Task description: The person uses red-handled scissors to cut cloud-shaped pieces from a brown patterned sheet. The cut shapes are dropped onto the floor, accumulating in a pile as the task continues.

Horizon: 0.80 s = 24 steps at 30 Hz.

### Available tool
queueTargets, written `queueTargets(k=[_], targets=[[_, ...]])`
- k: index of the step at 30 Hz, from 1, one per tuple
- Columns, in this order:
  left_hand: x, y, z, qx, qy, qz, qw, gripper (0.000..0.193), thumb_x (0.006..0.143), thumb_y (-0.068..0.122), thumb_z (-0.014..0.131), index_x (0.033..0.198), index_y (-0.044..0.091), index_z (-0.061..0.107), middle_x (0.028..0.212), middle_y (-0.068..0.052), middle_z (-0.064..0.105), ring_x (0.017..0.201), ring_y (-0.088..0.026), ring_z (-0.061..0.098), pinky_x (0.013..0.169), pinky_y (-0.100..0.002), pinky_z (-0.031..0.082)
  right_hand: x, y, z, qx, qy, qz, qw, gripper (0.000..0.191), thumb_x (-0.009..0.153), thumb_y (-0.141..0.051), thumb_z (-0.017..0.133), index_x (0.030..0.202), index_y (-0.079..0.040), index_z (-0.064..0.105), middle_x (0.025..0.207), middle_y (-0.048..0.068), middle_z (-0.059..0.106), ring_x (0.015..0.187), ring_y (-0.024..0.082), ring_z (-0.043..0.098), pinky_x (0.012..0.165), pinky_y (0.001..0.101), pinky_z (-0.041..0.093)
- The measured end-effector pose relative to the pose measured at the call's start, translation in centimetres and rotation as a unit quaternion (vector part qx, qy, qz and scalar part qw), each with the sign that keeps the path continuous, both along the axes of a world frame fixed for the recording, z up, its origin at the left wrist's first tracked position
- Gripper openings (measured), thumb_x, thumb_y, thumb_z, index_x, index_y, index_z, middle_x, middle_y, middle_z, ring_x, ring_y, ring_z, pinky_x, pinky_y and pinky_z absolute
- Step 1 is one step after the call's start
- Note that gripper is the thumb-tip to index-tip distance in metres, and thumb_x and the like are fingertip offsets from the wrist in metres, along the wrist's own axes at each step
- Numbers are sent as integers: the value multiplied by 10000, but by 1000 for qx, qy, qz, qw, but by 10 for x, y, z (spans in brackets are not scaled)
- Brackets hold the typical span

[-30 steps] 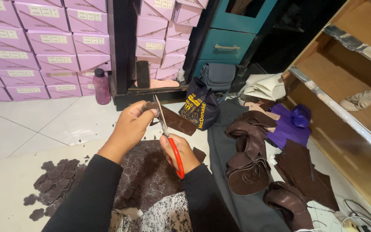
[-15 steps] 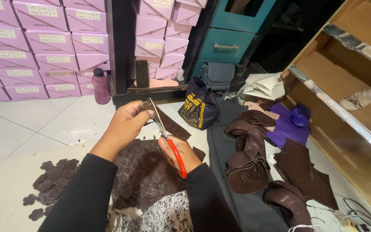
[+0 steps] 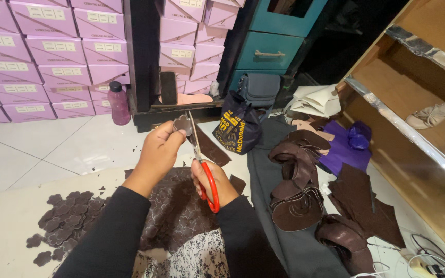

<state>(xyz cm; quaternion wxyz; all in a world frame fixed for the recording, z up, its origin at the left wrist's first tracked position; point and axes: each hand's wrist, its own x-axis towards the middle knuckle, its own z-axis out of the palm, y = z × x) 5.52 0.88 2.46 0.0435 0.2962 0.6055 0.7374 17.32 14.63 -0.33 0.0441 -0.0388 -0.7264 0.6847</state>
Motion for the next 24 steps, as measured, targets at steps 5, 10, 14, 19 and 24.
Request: queueTargets(k=[5, 10, 14, 19, 24], targets=[[5, -6, 11, -20, -48, -22, 998, 155, 970, 149, 582, 950, 46, 696, 757, 44, 564, 666, -67, 447, 598, -264, 379, 3, 2, 2, 4, 3, 17, 1000, 474, 1023, -524, 532, 833, -90, 521, 637, -4, 495, 499, 86, 473, 457, 244, 395], [7, -13, 19, -57, -50, -12, 997, 171, 966, 164, 583, 964, 52, 712, 721, 44, 534, 633, -81, 430, 582, -272, 369, 4, 1, 7, 19, 1, 19, 1000, 473, 1014, -534, 540, 826, -101, 514, 642, -14, 486, 498, 81, 463, 452, 237, 386], [4, -16, 18, -48, 8, -14, 999, 184, 962, 164, 582, 962, 32, 710, 758, 55, 580, 703, -53, 497, 642, -255, 424, 3, 0, 10, 14, -1, 19, 1000, 486, 1010, -544, 541, 796, -111, 487, 629, -21, 460, 480, 78, 441, 428, 234, 362], [1, -14, 14, -15, 14, -29, 999, 193, 952, 159, 574, 986, 25, 707, 824, 57, 629, 779, -44, 544, 713, -241, 458, 6, -1, 15, 5, 1, 19, 1000, 472, 1013, -530, 544, 791, -118, 483, 628, -25, 447, 479, 75, 421, 431, 233, 355], [-1, -16, 11, -20, 6, -28, 999, 184, 959, 150, 577, 960, 13, 700, 803, 36, 601, 756, -61, 520, 690, -255, 443, 7, -4, 18, 5, -4, 18, 1000, 463, 1020, -512, 546, 785, -120, 475, 622, -25, 438, 482, 73, 421, 433, 233, 359]])
